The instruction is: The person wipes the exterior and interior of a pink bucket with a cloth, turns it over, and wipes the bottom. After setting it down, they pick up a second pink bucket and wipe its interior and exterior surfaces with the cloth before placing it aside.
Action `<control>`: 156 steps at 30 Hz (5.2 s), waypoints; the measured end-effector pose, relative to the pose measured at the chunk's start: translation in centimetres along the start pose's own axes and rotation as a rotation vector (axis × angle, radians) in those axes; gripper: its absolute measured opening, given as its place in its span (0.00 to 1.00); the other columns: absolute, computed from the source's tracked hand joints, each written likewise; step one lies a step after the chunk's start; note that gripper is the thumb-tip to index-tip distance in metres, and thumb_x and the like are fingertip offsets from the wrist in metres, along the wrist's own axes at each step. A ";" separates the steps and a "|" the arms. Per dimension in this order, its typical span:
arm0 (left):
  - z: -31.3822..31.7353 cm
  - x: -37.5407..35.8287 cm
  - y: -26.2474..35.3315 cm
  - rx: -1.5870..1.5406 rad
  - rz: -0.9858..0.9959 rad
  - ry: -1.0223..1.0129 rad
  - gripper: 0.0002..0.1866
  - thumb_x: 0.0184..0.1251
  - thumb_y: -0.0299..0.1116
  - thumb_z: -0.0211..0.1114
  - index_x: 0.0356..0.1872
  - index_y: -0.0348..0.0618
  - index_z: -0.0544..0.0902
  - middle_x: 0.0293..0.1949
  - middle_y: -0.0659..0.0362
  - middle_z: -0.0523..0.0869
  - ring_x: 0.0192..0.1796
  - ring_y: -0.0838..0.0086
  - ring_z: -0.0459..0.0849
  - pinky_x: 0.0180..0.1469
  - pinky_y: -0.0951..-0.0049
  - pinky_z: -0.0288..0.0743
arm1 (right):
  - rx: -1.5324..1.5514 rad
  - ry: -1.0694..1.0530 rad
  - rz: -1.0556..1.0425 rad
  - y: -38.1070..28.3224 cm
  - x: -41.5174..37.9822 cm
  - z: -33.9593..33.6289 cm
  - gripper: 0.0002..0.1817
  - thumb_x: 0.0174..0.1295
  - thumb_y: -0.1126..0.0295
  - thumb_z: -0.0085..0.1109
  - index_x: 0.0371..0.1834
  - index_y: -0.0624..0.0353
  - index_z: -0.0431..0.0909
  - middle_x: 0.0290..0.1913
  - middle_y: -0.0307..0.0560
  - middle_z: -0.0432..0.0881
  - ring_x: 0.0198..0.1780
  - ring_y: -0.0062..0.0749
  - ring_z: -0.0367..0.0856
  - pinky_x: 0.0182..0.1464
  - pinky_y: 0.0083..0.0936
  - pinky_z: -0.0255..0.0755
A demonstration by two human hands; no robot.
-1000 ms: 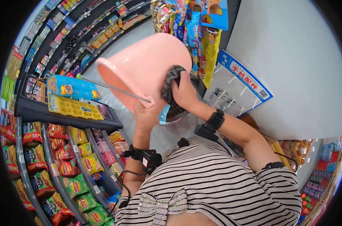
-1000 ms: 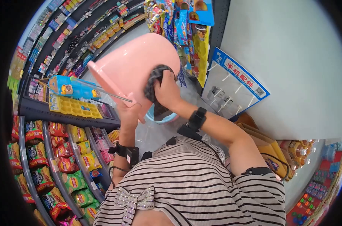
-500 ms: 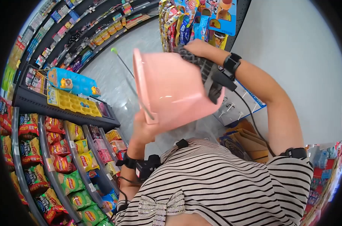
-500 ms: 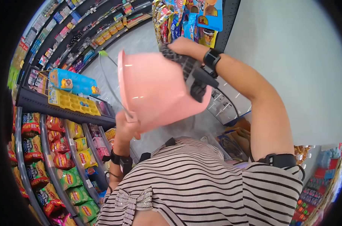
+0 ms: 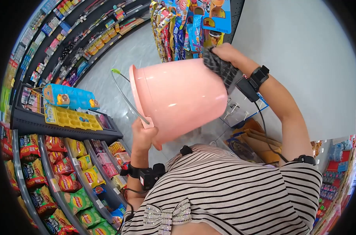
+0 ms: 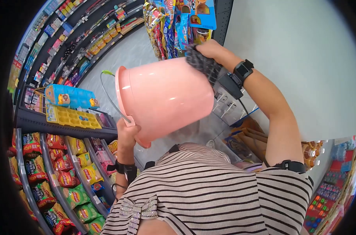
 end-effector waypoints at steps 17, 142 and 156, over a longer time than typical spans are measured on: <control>2.3 -0.1 -5.0 0.744 0.359 -0.211 0.17 0.50 0.25 0.59 0.44 0.37 0.74 0.27 0.44 0.79 0.30 0.50 0.78 0.32 0.61 0.72 | 0.595 -0.486 0.039 -11.1 -6.8 10.3 0.26 0.41 0.65 0.65 0.41 0.72 0.70 0.29 0.49 0.78 0.26 0.30 0.79 0.28 0.23 0.73; -1.1 4.1 1.8 -0.942 0.162 0.117 0.29 0.63 0.49 0.51 0.57 0.35 0.63 0.58 0.50 0.68 0.59 0.59 0.67 0.61 0.56 0.59 | 0.292 0.232 -0.827 -6.9 -15.4 12.5 0.17 0.39 0.68 0.61 0.35 0.58 0.70 0.33 0.49 0.71 0.38 0.45 0.72 0.38 0.32 0.69; -9.7 5.9 -0.3 -1.062 0.283 -0.035 0.21 0.66 0.47 0.47 0.47 0.38 0.71 0.51 0.49 0.75 0.54 0.58 0.72 0.58 0.54 0.62 | -0.001 -0.063 -0.047 12.2 -8.8 8.7 0.15 0.53 0.68 0.52 0.42 0.65 0.74 0.41 0.58 0.77 0.45 0.46 0.74 0.48 0.30 0.67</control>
Point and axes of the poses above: each hand's wrist, its own x-axis towards the middle knuckle, its own z-axis out of the palm, y = z × x, the point moved 4 cm from there along x, towards the middle knuckle
